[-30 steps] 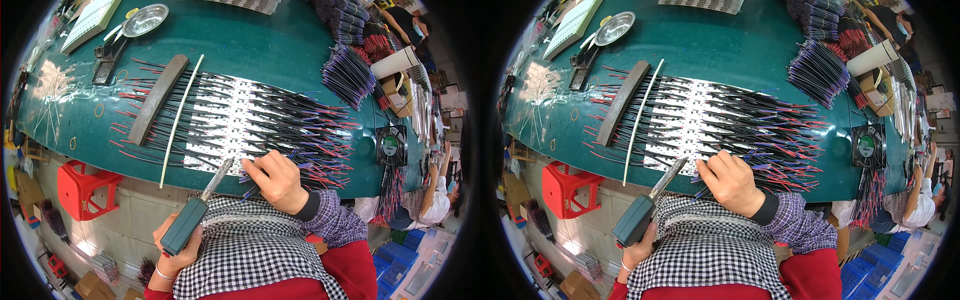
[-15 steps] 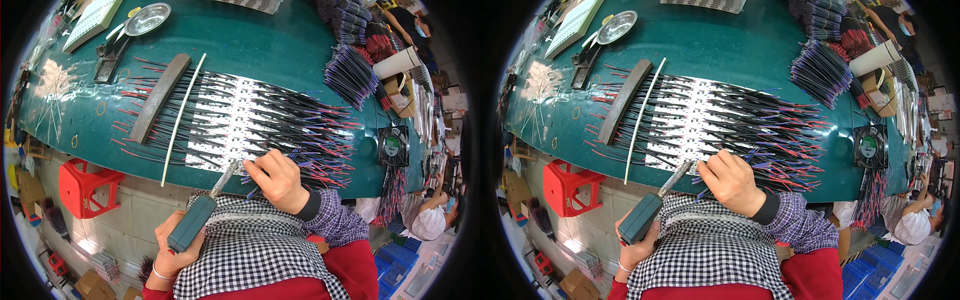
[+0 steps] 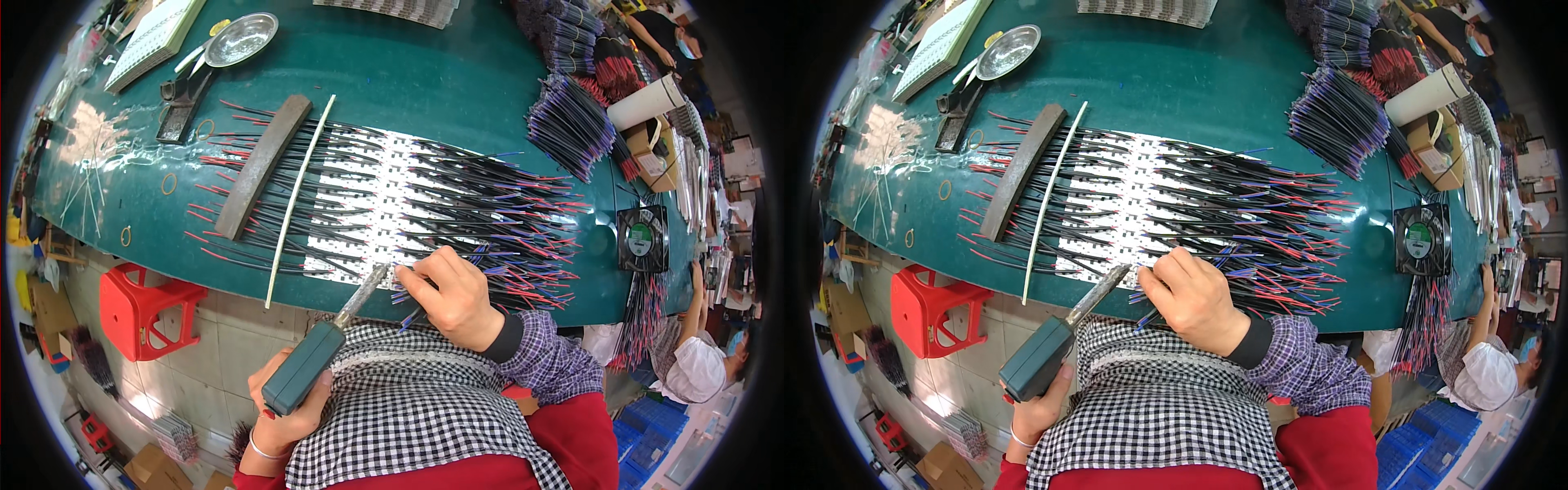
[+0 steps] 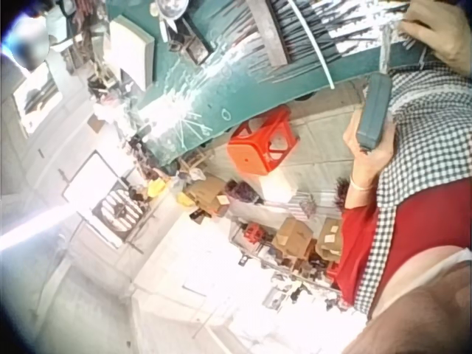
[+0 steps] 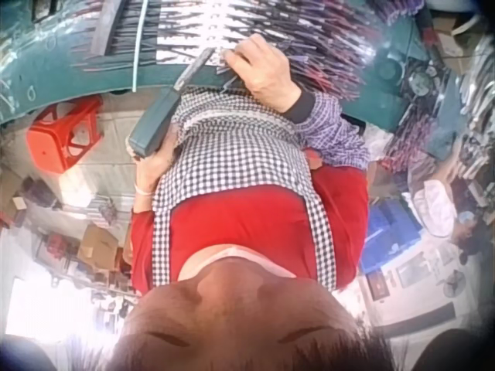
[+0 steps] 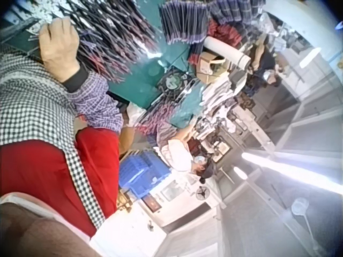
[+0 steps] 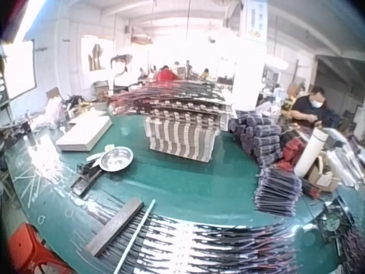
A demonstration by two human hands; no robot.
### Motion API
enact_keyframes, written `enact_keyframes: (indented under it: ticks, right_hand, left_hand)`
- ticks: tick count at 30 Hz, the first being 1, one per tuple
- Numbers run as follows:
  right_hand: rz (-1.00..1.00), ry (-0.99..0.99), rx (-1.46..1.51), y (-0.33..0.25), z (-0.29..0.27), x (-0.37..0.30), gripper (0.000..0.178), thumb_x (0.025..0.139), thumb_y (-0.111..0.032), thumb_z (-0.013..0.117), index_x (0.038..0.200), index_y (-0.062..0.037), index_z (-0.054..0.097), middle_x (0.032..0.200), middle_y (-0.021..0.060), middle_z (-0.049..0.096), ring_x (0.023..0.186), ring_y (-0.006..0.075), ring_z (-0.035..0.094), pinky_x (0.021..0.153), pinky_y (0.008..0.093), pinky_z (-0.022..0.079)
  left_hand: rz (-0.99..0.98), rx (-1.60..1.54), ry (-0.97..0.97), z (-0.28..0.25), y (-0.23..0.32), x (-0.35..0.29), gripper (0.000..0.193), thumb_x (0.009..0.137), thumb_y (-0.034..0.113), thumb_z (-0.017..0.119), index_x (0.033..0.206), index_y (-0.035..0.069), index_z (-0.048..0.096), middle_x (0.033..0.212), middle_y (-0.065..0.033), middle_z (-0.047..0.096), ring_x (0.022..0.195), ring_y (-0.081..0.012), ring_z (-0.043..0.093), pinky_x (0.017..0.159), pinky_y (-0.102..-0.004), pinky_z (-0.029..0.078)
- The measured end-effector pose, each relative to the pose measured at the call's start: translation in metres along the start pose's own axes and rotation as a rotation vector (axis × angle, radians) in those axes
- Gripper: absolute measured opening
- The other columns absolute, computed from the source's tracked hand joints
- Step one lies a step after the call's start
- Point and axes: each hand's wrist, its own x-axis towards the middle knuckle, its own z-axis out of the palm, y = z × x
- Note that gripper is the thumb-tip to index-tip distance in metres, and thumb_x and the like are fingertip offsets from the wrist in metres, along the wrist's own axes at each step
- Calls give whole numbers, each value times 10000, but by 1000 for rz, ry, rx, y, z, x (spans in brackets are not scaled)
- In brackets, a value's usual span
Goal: The person uses a handheld heating tool to bond wires onto circuit strips while holding them in place by hand, then aligns and arranges the wires across the strips using a stick and hands.
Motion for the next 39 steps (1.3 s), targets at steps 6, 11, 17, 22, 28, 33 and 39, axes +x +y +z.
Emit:
enact_keyframes:
  ticks: [6,11,17,22,28,33,39]
  right_hand:
    - [-4,26,26,2,2,-1,299,727,-66,668,1018,1,690,850,48,532,770,203,569,565,302,459]
    - [48,4,72,3,0,-1,294,731,-72,668,1017,-10,698,857,54,549,782,206,581,569,307,467]
    - [35,16,68,3,1,-1,291,731,-71,671,1015,-13,699,851,55,558,780,209,590,562,311,471]
    - [19,31,55,3,1,-1,276,725,-72,676,994,-13,697,850,56,560,784,210,596,562,311,475]
    - [52,11,98,6,-1,2,260,726,-78,676,980,-27,694,856,56,561,779,210,597,574,316,489]
    - [55,4,108,7,-1,2,253,731,-78,672,979,-32,691,856,56,561,777,211,597,575,317,492]
    - [31,13,95,7,1,1,258,739,-86,670,990,-25,686,855,55,562,771,210,597,569,314,480]
  left_hand:
    - [80,93,-47,2,-3,6,156,751,-25,762,897,-29,708,803,-115,671,615,-214,643,563,-297,497]
    - [67,49,-50,-1,0,10,153,751,-27,762,894,-31,705,769,-96,647,586,-185,610,545,-292,476]
    - [4,-35,-50,-3,2,14,150,748,-29,761,885,-36,700,745,-88,626,564,-161,577,530,-284,455]
    - [50,16,-64,-5,1,13,159,743,-36,757,894,-37,704,756,-91,638,573,-165,590,530,-283,458]
    - [-77,-46,-26,-5,0,7,180,733,-36,756,908,-39,712,769,-102,651,584,-189,612,535,-296,471]
    - [10,-18,-45,-3,-2,12,168,738,-23,755,901,-36,714,761,-108,647,581,-206,613,534,-302,469]
    - [53,67,-90,-9,3,17,170,740,-7,762,898,-41,711,756,-108,645,583,-203,613,540,-303,473]
